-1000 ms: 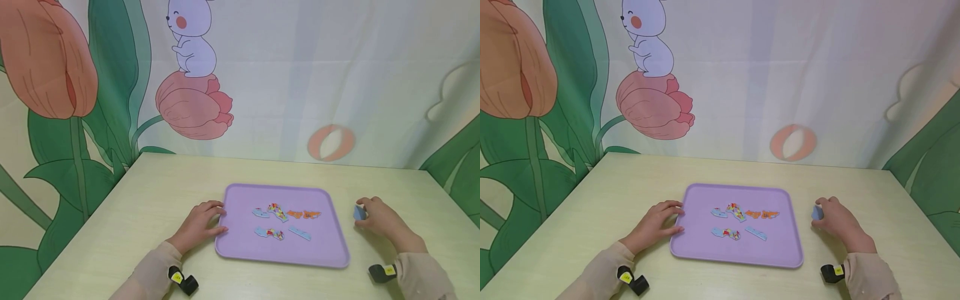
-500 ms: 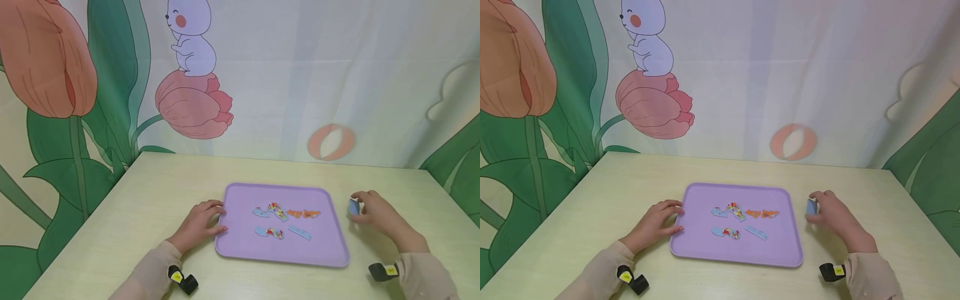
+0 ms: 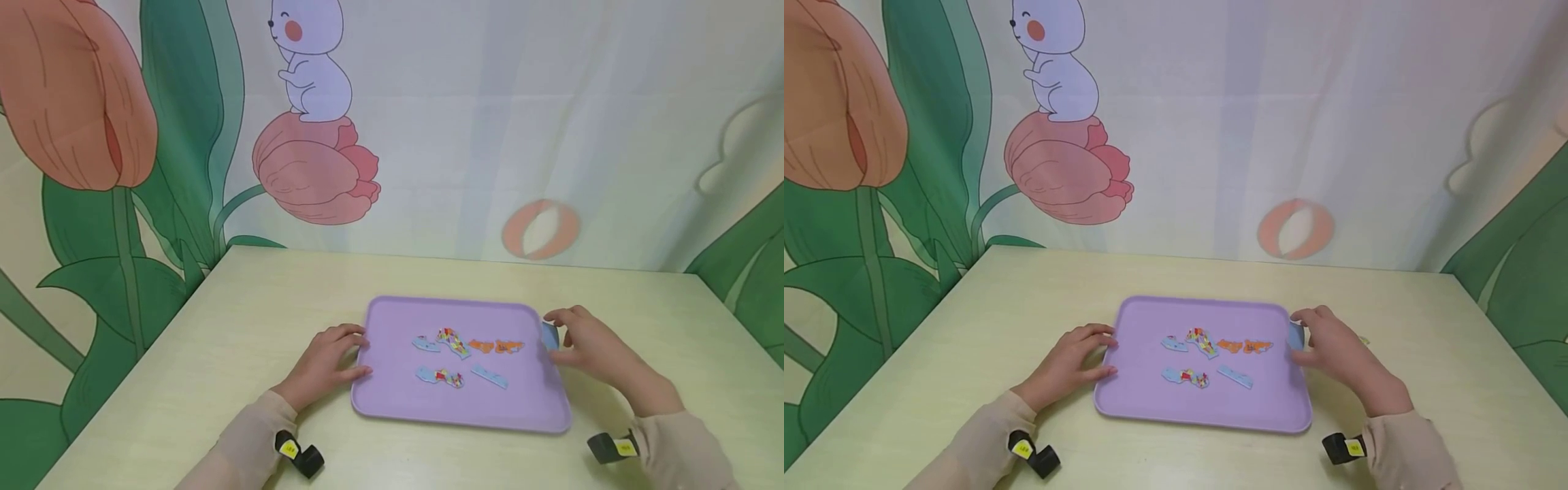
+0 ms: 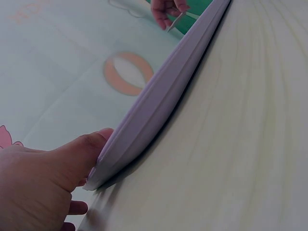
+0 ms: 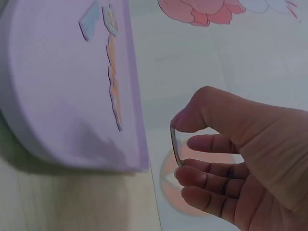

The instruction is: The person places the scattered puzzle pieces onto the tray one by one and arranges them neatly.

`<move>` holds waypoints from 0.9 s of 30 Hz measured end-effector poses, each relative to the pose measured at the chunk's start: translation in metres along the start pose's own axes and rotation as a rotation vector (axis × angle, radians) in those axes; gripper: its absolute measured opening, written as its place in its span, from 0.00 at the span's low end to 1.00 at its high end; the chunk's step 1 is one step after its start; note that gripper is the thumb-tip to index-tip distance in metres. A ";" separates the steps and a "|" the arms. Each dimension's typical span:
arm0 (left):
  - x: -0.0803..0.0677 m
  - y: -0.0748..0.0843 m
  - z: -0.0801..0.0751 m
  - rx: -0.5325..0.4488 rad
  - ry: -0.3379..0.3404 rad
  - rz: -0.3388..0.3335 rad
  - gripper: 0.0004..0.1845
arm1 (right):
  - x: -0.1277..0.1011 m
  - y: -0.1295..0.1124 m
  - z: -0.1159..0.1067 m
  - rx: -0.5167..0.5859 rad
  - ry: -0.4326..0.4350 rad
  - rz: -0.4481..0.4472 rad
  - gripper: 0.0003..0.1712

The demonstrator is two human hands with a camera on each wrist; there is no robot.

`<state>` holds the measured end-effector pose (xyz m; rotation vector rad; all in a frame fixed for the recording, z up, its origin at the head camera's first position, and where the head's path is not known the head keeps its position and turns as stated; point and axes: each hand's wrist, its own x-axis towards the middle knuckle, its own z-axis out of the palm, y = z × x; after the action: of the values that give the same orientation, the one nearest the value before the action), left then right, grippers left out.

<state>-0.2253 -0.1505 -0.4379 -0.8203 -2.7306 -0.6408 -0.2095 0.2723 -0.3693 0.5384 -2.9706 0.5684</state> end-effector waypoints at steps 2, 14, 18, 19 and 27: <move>0.000 -0.001 0.000 0.003 -0.002 0.000 0.21 | 0.001 -0.006 0.002 0.000 -0.007 -0.010 0.29; 0.005 0.000 0.000 0.007 -0.017 0.012 0.21 | 0.002 -0.024 0.016 0.036 -0.058 -0.035 0.26; 0.004 -0.001 0.001 -0.005 -0.025 0.000 0.21 | 0.003 -0.027 0.022 0.029 -0.080 -0.051 0.25; 0.004 -0.001 0.001 -0.007 -0.024 -0.001 0.21 | 0.003 -0.028 0.023 0.021 -0.083 -0.056 0.25; 0.000 -0.001 -0.001 0.003 -0.017 -0.006 0.21 | 0.004 -0.033 0.033 -0.032 -0.128 -0.075 0.23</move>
<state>-0.2259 -0.1521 -0.4377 -0.8216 -2.7497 -0.6341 -0.2013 0.2298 -0.3877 0.7058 -3.0571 0.4969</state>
